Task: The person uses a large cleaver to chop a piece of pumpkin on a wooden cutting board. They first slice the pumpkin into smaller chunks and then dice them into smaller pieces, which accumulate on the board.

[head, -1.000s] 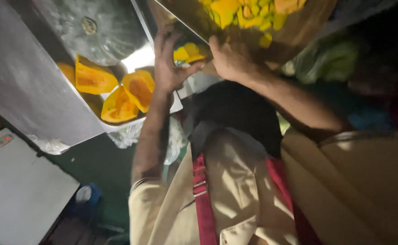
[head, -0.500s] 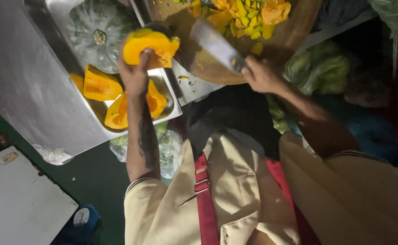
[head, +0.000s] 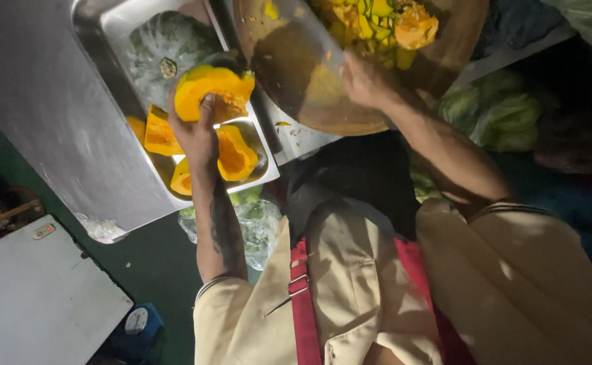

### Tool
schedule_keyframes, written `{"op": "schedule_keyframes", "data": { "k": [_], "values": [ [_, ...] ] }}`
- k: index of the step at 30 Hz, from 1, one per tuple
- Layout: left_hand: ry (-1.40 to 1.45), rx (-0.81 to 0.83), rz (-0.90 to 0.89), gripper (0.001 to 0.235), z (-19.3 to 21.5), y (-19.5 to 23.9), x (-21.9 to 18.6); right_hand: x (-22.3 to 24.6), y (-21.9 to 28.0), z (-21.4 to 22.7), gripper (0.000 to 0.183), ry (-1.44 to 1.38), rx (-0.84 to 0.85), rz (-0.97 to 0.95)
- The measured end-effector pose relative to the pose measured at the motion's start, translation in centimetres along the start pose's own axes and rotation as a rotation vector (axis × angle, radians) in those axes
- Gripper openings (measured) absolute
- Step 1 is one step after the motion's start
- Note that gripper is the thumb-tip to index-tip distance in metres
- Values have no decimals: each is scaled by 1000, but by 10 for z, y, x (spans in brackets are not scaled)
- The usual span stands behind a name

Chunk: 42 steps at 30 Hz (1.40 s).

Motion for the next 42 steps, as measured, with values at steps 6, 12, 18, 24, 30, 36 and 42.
{"op": "schedule_keyframes", "data": {
  "k": [6,12,18,24,30,36,42],
  "values": [
    [60,104,-141,56,-4,-16,24,16,33,-47,29,51,5,275],
    [133,363,-145,64,-33,-19,61,-15,35,-16,33,-33,-53,22],
    [-389,311,-315,58,-75,2,81,38,87,43,39,106,88,2],
    [-699,94,-286,73,-96,37,109,18,122,12,44,169,82,0],
    [-837,99,-253,84,-93,48,87,30,129,16,61,452,56,-51],
    [-707,225,-482,49,-94,23,79,55,142,22,60,567,-32,231],
    [-560,234,-526,47,-96,23,104,128,87,68,84,-132,621,-568]
  ]
}}
Point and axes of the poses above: each hand's wrist, its own y-axis away from the middle knuckle, its own z-axis out of the back of the hand, x = y × z, the point moved 2 cm from there along -y, towards the middle knuckle, and after that the axes turned 9 degrees about z, right-handed, at the moved point
